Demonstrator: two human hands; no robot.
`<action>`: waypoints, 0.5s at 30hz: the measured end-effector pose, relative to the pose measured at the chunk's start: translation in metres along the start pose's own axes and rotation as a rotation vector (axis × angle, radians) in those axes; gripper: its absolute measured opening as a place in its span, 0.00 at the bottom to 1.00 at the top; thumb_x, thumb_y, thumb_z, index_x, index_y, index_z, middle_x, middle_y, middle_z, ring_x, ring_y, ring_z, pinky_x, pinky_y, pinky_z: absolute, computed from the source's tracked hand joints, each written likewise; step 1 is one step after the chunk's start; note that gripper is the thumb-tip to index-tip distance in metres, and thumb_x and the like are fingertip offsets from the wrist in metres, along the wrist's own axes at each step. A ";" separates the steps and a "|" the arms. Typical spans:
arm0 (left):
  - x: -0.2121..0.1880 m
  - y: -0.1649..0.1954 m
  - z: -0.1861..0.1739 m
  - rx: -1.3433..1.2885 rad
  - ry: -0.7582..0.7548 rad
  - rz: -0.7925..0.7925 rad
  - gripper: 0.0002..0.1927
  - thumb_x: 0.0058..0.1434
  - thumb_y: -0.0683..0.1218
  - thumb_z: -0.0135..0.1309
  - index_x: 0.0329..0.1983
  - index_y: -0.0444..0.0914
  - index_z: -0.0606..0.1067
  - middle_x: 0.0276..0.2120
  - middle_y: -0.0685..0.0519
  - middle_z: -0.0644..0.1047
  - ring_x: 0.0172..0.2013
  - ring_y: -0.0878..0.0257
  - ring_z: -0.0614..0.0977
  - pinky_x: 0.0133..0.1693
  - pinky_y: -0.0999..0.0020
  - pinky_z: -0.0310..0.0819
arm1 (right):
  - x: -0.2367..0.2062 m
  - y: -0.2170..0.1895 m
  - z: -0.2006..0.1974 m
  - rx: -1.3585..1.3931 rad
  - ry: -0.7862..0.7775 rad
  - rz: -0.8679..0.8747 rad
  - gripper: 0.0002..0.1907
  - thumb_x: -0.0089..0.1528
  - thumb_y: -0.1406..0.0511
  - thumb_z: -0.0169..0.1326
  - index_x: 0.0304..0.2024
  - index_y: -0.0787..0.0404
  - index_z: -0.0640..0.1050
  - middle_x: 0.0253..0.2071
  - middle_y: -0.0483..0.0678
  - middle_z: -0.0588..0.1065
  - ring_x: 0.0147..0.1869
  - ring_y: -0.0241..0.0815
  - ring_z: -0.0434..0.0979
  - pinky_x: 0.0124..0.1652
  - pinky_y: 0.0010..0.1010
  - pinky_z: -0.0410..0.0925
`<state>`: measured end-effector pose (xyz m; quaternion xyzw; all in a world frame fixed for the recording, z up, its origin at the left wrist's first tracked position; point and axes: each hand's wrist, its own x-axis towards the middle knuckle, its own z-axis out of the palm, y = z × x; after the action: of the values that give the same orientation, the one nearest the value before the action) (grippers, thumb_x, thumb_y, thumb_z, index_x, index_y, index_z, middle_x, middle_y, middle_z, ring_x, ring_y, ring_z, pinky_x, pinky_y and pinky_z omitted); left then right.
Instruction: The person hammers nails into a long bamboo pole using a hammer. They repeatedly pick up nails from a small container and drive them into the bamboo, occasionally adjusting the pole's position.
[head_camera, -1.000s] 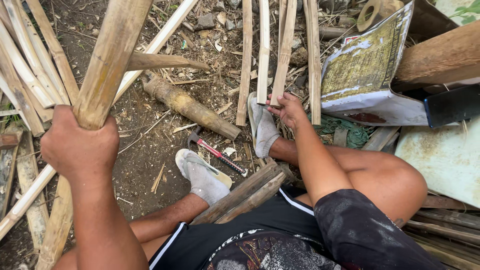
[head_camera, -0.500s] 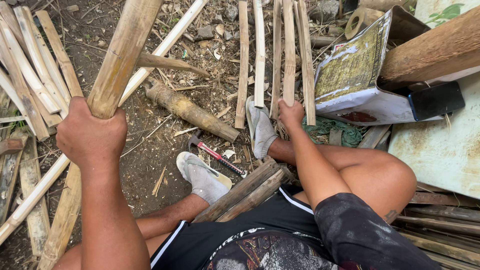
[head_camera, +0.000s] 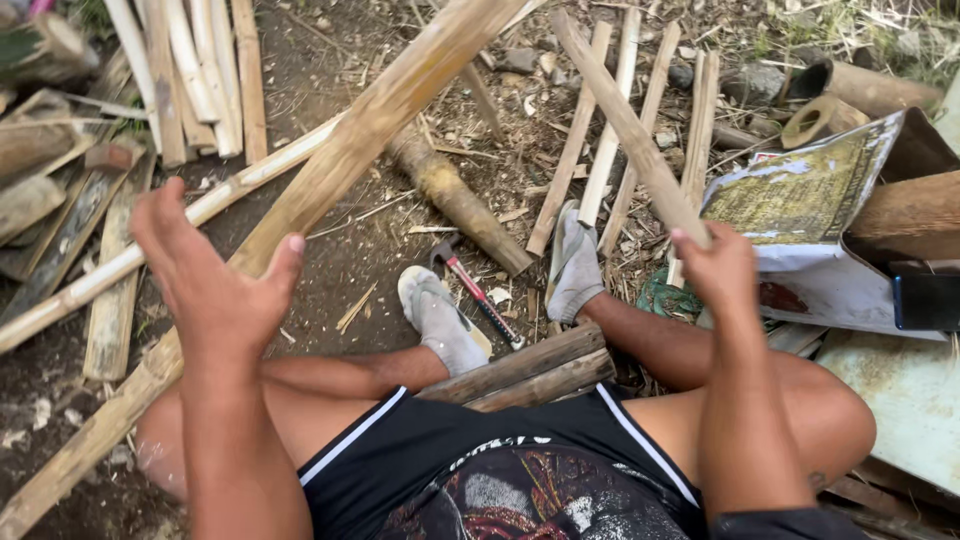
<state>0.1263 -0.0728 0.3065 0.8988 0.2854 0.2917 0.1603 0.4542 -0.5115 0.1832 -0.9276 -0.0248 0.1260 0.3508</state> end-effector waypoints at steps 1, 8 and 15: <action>0.001 -0.015 -0.001 0.067 -0.090 -0.046 0.49 0.56 0.57 0.72 0.70 0.27 0.61 0.62 0.25 0.67 0.64 0.33 0.67 0.65 0.48 0.60 | -0.016 -0.010 -0.020 -0.219 0.105 -0.216 0.22 0.63 0.56 0.67 0.52 0.65 0.82 0.33 0.56 0.81 0.32 0.44 0.79 0.33 0.38 0.71; -0.018 -0.072 0.013 -0.106 -0.251 -0.293 0.39 0.52 0.61 0.70 0.59 0.34 0.72 0.49 0.33 0.79 0.51 0.37 0.80 0.52 0.49 0.73 | -0.080 -0.089 -0.088 -0.336 0.213 -0.394 0.15 0.69 0.59 0.67 0.47 0.65 0.83 0.32 0.57 0.80 0.39 0.45 0.84 0.43 0.37 0.74; -0.031 -0.089 0.004 0.051 -0.258 -0.232 0.32 0.55 0.67 0.67 0.48 0.38 0.77 0.40 0.38 0.81 0.43 0.39 0.81 0.44 0.45 0.74 | -0.074 -0.111 -0.045 0.337 0.221 -0.698 0.17 0.70 0.65 0.67 0.54 0.65 0.74 0.50 0.49 0.74 0.45 0.36 0.81 0.42 0.33 0.75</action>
<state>0.0709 -0.0220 0.2497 0.8936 0.3714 0.1461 0.2055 0.3988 -0.4666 0.3049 -0.8010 -0.2794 -0.0989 0.5201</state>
